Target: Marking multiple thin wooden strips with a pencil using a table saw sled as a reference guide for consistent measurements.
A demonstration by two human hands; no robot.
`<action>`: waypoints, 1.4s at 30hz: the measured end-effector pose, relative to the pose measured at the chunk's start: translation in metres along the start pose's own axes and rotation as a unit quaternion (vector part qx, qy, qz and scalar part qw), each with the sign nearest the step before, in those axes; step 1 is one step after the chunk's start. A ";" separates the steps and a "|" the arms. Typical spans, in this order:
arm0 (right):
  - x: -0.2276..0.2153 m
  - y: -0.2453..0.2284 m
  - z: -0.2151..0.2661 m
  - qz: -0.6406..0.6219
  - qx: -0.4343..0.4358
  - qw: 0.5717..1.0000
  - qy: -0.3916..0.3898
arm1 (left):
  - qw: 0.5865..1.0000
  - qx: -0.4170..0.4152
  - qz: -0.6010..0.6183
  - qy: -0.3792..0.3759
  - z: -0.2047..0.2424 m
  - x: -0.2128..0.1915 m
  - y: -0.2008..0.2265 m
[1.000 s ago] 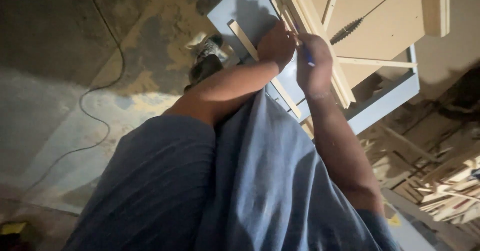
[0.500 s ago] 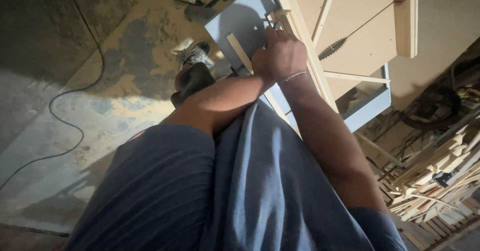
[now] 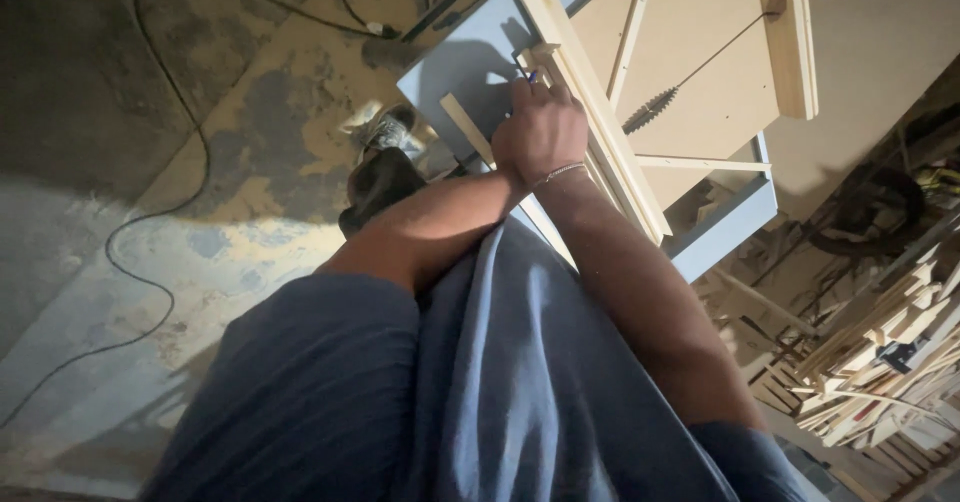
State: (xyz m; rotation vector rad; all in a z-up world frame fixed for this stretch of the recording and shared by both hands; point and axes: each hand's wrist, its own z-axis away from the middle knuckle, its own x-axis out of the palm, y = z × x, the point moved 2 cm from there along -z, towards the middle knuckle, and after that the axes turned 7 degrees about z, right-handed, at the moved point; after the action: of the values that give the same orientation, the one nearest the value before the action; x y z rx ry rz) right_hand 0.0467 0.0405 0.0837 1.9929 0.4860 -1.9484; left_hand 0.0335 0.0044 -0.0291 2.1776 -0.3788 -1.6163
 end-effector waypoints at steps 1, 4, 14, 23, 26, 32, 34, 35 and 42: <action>0.001 0.002 -0.002 0.001 0.003 1.000 0.003 | 1.000 0.004 0.001 0.001 -0.010 -0.015 0.000; 0.004 0.007 0.001 -0.013 0.009 1.000 0.020 | 0.999 -0.042 0.001 0.022 -0.026 -0.056 0.003; -0.019 0.032 0.038 -0.044 0.024 0.985 0.163 | 0.966 -0.075 0.134 -0.208 0.030 0.048 -0.037; 0.024 0.069 0.238 -0.104 0.334 0.936 0.025 | 0.884 -0.199 0.240 -0.348 0.000 -0.005 -0.053; 0.038 0.088 0.295 -0.056 0.486 0.872 0.027 | 0.906 -0.150 0.265 -0.294 -0.021 -0.024 -0.077; 0.116 0.125 0.396 -0.362 0.789 0.457 0.194 | 0.933 0.057 0.301 -0.189 -0.069 -0.011 -0.112; 0.106 0.133 0.387 -0.372 0.819 0.395 0.184 | 0.919 0.070 0.329 -0.208 -0.075 -0.002 -0.106; 0.093 0.133 0.374 -0.394 0.806 0.406 0.174 | 0.911 0.002 0.323 -0.255 -0.081 -0.007 -0.100; 0.066 0.126 0.335 -0.393 0.800 0.442 0.102 | 0.874 -0.074 0.284 -0.387 -0.087 -0.045 -0.079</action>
State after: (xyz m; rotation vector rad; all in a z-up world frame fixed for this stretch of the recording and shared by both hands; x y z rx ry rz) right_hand -0.1953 -0.2208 0.0068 3.3609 -1.3883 -3.2945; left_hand 0.1012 0.1074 -0.0058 1.0477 -0.9717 -1.9747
